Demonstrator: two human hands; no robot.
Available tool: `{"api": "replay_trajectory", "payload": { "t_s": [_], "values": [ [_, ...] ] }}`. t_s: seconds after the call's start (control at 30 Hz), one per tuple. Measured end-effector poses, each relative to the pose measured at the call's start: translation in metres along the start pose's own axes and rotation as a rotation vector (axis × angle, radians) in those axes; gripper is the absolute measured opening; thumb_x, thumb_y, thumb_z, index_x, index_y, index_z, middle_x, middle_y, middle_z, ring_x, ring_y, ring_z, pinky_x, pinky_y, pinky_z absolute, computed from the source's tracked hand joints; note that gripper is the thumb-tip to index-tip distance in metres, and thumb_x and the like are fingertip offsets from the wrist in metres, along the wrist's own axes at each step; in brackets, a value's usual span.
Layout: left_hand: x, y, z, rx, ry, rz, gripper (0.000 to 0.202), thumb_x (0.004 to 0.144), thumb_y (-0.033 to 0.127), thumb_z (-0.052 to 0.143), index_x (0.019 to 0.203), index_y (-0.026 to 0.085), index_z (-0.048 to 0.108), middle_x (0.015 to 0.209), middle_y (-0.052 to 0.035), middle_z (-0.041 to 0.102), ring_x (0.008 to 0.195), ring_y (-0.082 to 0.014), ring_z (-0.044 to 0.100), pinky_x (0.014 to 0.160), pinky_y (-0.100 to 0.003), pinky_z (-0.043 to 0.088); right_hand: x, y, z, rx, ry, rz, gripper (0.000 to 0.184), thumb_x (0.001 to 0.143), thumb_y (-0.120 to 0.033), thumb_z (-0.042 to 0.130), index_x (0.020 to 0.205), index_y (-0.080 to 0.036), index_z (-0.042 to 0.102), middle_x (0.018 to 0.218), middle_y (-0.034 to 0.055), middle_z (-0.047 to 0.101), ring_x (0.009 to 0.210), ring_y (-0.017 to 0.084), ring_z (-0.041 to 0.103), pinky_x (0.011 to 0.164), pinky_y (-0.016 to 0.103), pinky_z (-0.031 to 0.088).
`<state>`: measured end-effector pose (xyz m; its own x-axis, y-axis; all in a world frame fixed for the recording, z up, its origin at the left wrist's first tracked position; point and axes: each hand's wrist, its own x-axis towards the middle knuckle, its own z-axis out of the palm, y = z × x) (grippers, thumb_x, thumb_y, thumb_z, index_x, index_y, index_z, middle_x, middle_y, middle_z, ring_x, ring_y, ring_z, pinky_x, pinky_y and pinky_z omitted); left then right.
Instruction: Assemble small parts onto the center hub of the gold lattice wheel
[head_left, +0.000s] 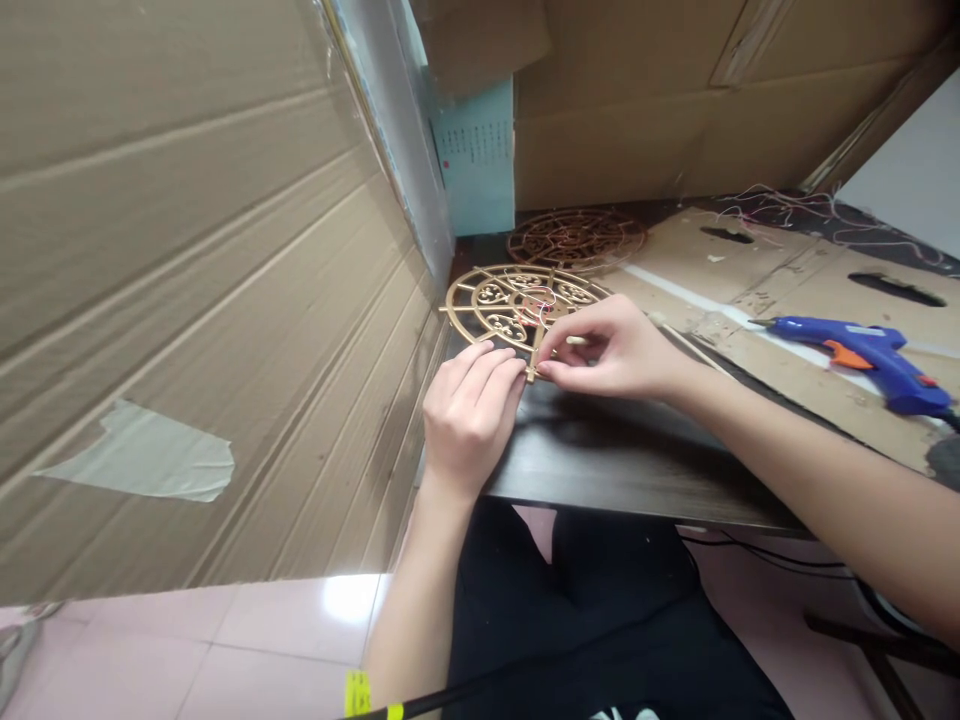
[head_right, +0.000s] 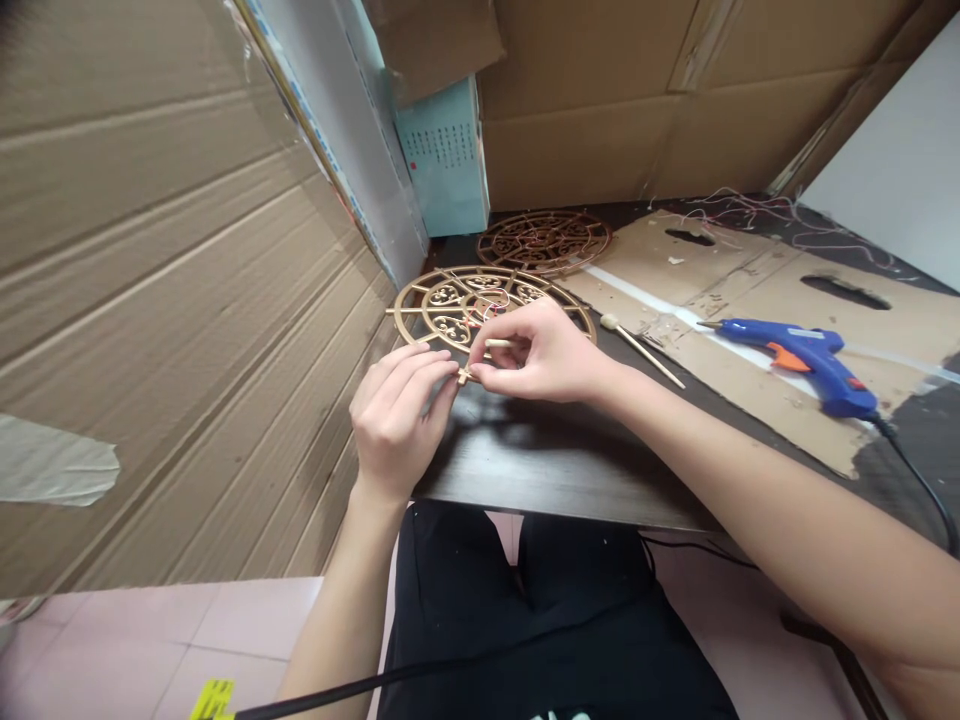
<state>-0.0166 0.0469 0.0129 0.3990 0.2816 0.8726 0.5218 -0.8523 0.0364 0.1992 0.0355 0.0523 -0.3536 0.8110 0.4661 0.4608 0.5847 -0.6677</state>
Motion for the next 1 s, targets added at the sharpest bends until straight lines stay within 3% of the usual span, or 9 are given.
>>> {"api": "replay_trajectory", "payload": {
  "t_s": [0.4, 0.67, 1.0],
  "values": [
    [-0.0003, 0.0021, -0.0037, 0.027, -0.064, 0.021, 0.012, 0.1, 0.015, 0.067, 0.104, 0.019, 0.077, 0.107, -0.0073, 0.083, 0.108, -0.0264, 0.076, 0.091, -0.041, 0.062, 0.0, -0.0032, -0.0016, 0.04, -0.073, 0.027, 0.004, 0.083, -0.021, 0.073, 0.081, -0.019, 0.075, 0.059, -0.0045, 0.058, 0.054, 0.008, 0.047, 0.05, 0.022, 0.037],
    [-0.0007, 0.0013, -0.002, 0.008, -0.024, 0.054, 0.007, 0.095, 0.011, 0.072, 0.101, 0.015, 0.074, 0.103, -0.0083, 0.083, 0.102, -0.027, 0.075, 0.087, -0.04, 0.062, -0.0002, -0.0032, 0.0019, 0.028, -0.11, 0.055, 0.002, 0.079, -0.017, 0.067, 0.078, -0.017, 0.069, 0.065, -0.0018, 0.064, 0.058, 0.009, 0.052, 0.055, 0.021, 0.041],
    [-0.0019, -0.0001, -0.0021, -0.031, -0.021, 0.032, 0.01, 0.095, 0.01, 0.072, 0.103, 0.015, 0.073, 0.104, -0.0095, 0.082, 0.103, -0.0269, 0.073, 0.087, -0.04, 0.061, -0.0004, 0.0004, 0.0035, -0.101, -0.093, -0.047, 0.003, 0.08, -0.019, 0.064, 0.081, -0.018, 0.067, 0.064, -0.0031, 0.062, 0.058, 0.009, 0.051, 0.059, 0.022, 0.037]
  ]
}}
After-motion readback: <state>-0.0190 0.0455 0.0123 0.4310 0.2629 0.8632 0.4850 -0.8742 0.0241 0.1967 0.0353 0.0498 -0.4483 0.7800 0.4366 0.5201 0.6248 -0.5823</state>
